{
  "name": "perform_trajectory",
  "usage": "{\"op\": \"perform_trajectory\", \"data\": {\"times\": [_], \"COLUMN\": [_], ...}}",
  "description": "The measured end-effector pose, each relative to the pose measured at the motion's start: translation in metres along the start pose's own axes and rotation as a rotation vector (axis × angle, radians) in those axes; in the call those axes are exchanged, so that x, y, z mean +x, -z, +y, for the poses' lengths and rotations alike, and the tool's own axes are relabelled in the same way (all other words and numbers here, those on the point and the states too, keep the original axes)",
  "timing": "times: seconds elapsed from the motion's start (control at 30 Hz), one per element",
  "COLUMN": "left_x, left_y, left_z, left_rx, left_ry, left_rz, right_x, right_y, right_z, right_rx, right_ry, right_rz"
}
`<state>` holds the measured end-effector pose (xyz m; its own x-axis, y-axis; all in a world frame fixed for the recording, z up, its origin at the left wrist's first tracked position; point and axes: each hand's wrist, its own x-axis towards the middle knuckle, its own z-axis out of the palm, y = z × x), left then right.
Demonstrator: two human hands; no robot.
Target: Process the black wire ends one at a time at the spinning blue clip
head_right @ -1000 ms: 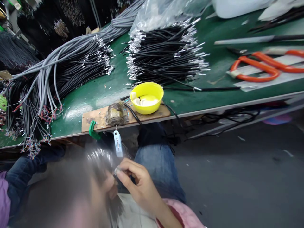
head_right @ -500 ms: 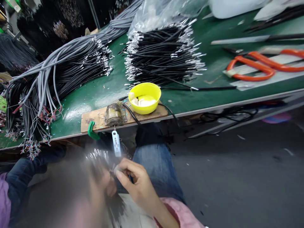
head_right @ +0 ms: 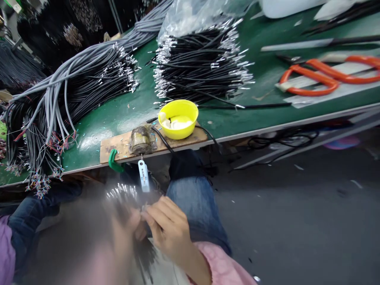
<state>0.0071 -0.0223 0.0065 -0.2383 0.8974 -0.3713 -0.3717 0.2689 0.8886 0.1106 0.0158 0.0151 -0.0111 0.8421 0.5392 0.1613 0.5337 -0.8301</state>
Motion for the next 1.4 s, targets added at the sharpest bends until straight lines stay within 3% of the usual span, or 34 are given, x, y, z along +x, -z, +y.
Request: {"op": "perform_trajectory", "data": {"times": [0.1,0.27,0.53,0.7,0.9,1.17,1.4], "left_x": [0.002,0.008,0.011,0.009,0.008,0.014,0.019], "left_y": [-0.003,-0.002,0.000,0.000,-0.005,-0.012,-0.020], "left_z": [0.004,0.008,0.021,0.025,0.027,0.033,0.035], "left_rx": [0.004,0.016,0.060,0.144,0.126,0.189,0.159], "left_ry": [-0.019,-0.021,-0.010,-0.169,-0.237,-0.247,-0.258], "left_rz": [0.029,0.019,-0.089,0.016,0.061,0.075,0.055], "right_x": [0.000,0.002,0.015,0.048,0.076,0.077,0.078], "right_y": [0.002,0.006,0.014,0.019,0.008,-0.003,-0.005], "right_z": [0.000,0.003,0.009,0.010,0.011,0.014,0.013], "right_rx": [-0.017,0.094,0.314,0.273,0.372,0.815,0.887], "right_ry": [0.074,-0.124,-0.317,-0.487,-0.536,-0.825,-0.892], "right_rz": [-0.031,0.064,-0.142,-0.067,-0.220,-0.169,-0.091]}}
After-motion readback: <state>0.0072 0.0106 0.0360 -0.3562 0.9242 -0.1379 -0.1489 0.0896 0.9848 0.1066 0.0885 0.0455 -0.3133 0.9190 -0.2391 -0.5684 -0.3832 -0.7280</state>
